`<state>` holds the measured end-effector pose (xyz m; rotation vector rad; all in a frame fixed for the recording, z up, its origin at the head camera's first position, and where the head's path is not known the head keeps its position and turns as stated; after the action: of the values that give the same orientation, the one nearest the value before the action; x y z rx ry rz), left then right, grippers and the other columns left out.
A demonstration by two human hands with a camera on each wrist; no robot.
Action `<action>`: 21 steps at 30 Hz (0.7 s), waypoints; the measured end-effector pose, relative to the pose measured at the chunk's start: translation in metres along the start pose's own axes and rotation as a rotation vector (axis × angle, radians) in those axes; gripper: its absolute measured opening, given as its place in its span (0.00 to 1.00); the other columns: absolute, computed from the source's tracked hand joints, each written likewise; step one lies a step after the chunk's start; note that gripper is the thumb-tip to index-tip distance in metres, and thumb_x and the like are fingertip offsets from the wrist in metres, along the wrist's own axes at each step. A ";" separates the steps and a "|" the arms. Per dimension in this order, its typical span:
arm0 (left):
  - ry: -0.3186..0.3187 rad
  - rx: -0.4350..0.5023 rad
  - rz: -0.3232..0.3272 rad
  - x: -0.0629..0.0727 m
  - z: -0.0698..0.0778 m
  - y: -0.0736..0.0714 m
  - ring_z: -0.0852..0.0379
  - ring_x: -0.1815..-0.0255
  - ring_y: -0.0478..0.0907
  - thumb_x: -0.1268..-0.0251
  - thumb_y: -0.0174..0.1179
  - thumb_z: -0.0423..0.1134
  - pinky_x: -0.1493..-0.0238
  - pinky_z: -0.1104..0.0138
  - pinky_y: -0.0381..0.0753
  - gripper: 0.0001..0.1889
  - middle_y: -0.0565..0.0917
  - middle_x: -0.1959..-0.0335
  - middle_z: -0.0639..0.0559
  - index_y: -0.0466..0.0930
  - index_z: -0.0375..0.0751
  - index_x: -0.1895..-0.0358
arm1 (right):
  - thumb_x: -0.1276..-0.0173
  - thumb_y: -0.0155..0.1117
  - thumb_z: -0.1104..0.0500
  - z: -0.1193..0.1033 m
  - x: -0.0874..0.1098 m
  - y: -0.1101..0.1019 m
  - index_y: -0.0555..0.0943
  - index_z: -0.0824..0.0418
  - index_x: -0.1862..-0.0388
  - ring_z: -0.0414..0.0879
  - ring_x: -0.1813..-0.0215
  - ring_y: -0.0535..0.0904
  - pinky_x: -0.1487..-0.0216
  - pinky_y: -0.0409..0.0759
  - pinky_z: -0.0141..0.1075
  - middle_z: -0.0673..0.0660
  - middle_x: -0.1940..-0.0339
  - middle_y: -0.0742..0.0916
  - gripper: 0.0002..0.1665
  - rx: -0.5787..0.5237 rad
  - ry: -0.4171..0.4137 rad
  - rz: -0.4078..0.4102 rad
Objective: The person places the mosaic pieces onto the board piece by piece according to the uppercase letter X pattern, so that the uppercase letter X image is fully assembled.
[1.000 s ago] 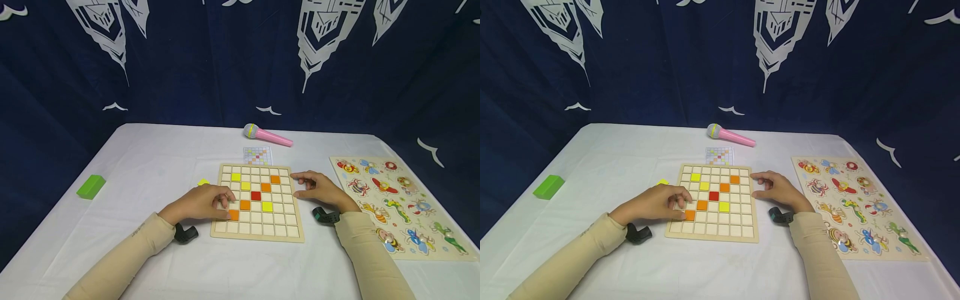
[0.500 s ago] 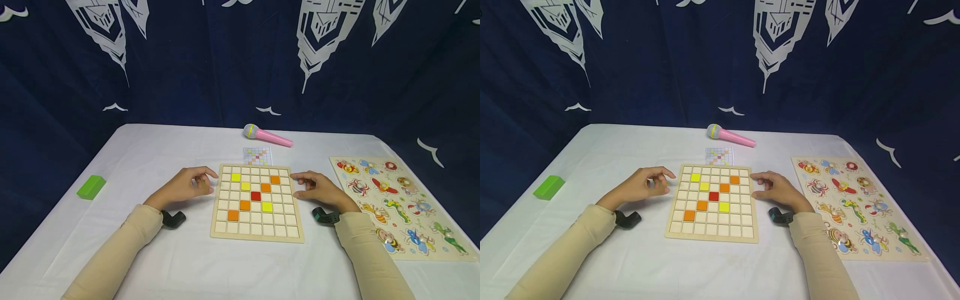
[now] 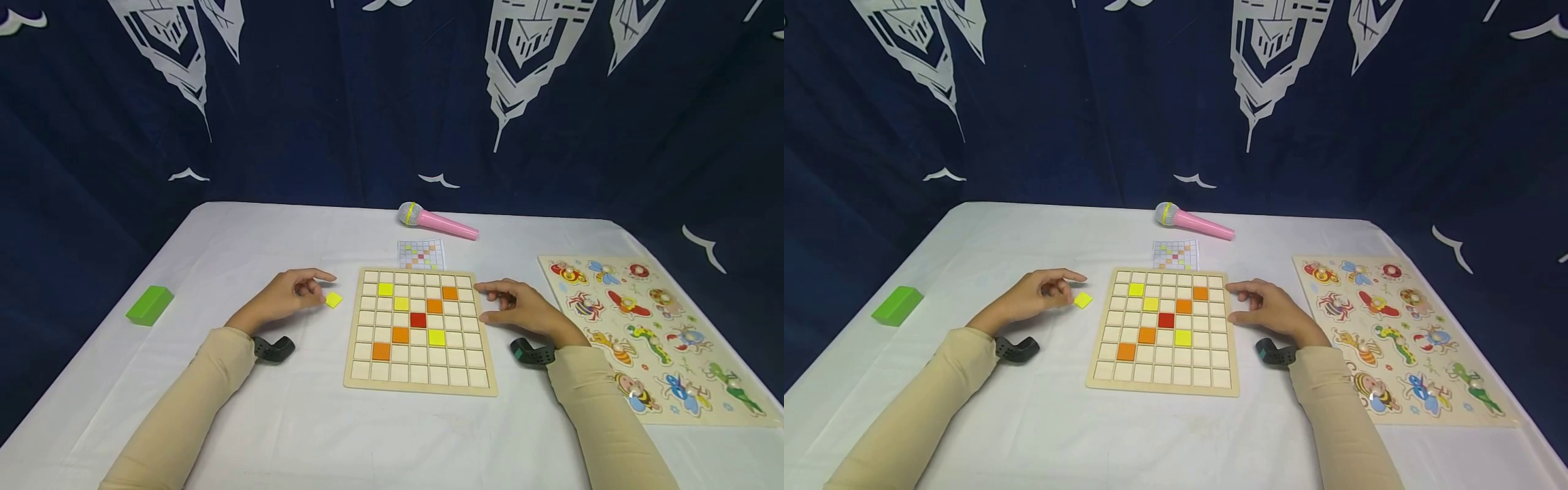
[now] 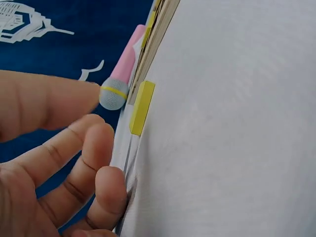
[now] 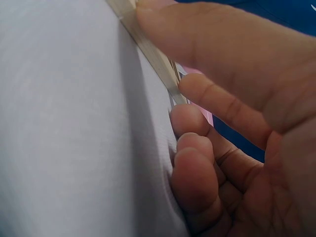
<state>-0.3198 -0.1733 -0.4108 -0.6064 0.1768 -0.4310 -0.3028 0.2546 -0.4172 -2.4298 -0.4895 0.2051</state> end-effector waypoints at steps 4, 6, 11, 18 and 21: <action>-0.007 -0.079 -0.018 0.000 -0.002 0.001 0.56 0.65 0.75 0.33 0.71 0.30 0.57 0.66 0.74 0.26 0.85 0.59 0.50 0.83 0.34 0.32 | 0.34 0.81 0.64 0.001 0.000 0.000 0.79 0.73 0.29 0.46 0.60 0.70 0.58 0.70 0.32 0.59 0.54 0.80 0.37 0.002 0.003 0.002; -0.010 -0.129 -0.026 0.000 -0.003 0.002 0.56 0.64 0.76 0.34 0.72 0.31 0.56 0.65 0.75 0.27 0.84 0.56 0.50 0.83 0.35 0.31 | 0.34 0.81 0.64 0.001 0.000 0.000 0.79 0.73 0.29 0.45 0.60 0.70 0.58 0.70 0.32 0.59 0.54 0.80 0.37 0.003 0.005 0.001; 0.001 -0.214 -0.037 0.000 -0.004 0.003 0.56 0.63 0.77 0.34 0.73 0.32 0.56 0.62 0.77 0.26 0.84 0.52 0.48 0.85 0.38 0.33 | 0.34 0.81 0.65 0.001 0.000 0.000 0.79 0.73 0.29 0.46 0.60 0.70 0.58 0.70 0.32 0.59 0.54 0.79 0.36 -0.002 0.008 0.001; 0.028 -0.233 -0.033 0.000 -0.004 0.003 0.57 0.63 0.77 0.33 0.74 0.34 0.57 0.63 0.76 0.18 0.85 0.56 0.49 0.90 0.40 0.40 | 0.34 0.81 0.64 -0.001 0.000 0.000 0.79 0.73 0.29 0.46 0.60 0.70 0.58 0.70 0.32 0.59 0.54 0.79 0.37 0.008 0.009 0.004; 0.040 -0.233 -0.022 0.000 -0.004 0.003 0.58 0.63 0.77 0.33 0.75 0.35 0.56 0.63 0.77 0.17 0.86 0.53 0.48 0.90 0.39 0.43 | 0.34 0.81 0.64 -0.001 0.000 0.000 0.79 0.73 0.29 0.46 0.59 0.70 0.58 0.70 0.32 0.59 0.54 0.80 0.37 0.014 0.008 0.005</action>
<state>-0.3196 -0.1733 -0.4156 -0.8291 0.2613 -0.4478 -0.3027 0.2539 -0.4166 -2.4173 -0.4774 0.2007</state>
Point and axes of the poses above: each hand's wrist, its own x-axis away from the middle knuckle, its own y-axis out of the palm, z = x × y, the point moved 6 cm from there along -x, towards the middle knuckle
